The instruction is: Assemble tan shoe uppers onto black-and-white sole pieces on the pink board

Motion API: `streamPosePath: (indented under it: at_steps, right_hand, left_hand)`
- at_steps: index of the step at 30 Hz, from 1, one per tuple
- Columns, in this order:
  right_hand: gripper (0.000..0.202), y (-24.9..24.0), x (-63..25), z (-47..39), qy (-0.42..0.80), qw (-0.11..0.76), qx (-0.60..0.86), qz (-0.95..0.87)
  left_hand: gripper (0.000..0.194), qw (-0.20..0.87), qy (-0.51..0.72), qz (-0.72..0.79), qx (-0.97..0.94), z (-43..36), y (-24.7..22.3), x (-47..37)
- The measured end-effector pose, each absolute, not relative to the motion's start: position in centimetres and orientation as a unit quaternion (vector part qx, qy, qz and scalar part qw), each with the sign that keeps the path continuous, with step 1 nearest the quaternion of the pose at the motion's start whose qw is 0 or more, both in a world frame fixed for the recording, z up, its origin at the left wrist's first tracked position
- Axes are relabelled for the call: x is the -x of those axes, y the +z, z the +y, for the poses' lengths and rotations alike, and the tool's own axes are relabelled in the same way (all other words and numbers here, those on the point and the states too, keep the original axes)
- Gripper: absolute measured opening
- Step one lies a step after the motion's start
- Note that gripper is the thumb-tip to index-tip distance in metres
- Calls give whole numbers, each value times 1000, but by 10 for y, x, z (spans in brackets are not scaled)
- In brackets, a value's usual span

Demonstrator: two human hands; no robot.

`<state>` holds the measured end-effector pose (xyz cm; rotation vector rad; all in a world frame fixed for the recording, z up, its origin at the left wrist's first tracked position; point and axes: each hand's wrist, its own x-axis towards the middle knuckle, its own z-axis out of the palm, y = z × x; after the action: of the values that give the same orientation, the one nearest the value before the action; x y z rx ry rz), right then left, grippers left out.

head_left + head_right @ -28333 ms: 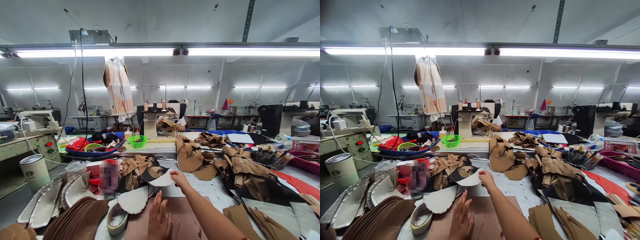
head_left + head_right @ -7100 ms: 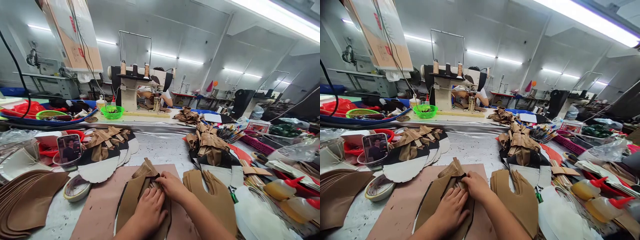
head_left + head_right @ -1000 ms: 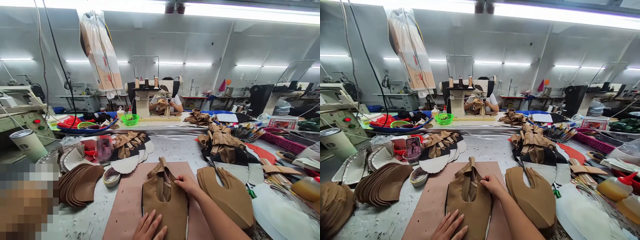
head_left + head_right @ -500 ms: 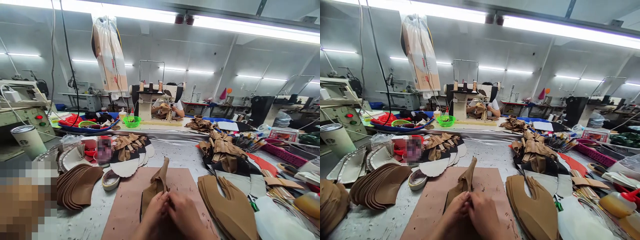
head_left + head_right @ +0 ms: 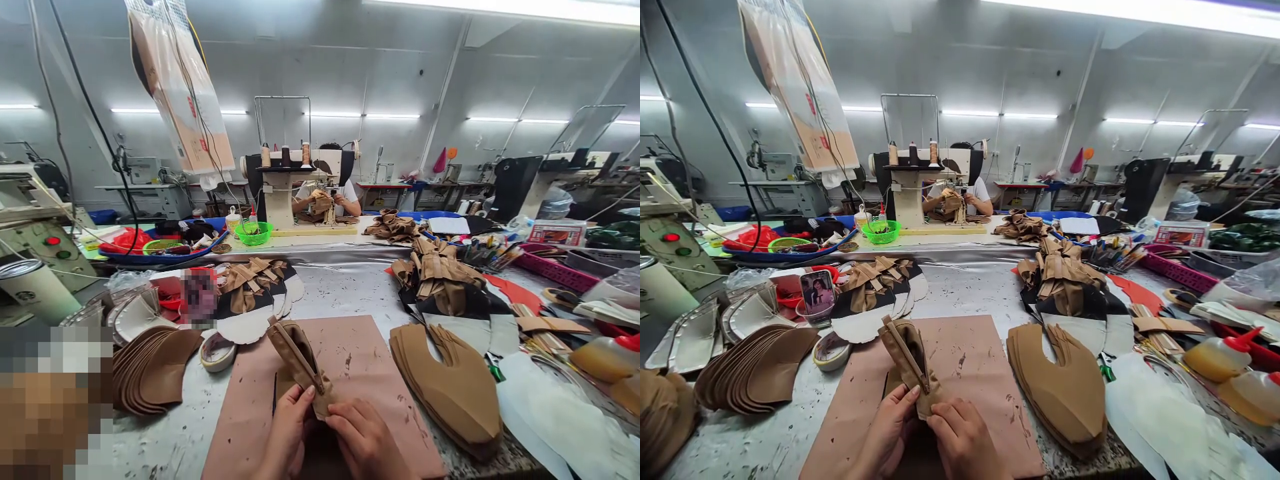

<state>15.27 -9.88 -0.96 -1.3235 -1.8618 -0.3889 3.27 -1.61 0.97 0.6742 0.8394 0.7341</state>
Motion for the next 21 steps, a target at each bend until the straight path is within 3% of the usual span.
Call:
streamPosePath:
  at_steps: [8,12,17,21]
  right_hand:
    - [28,-10,-153,-98,-144,407,530,-729]
    - [44,-16,-160,-92,-87,386,582,-711]
    - [33,-17,-190,-71,164,396,707,-562]
    - [34,-2,-218,-54,411,502,617,-445]
  left_hand:
    - [43,781,353,392,-333,-18,11,-36]
    - [44,775,341,387,-364,-16,11,-41]
    - [55,772,319,431,-342,-4,18,-38]
    - [59,735,357,446,-365,19,22,-19]
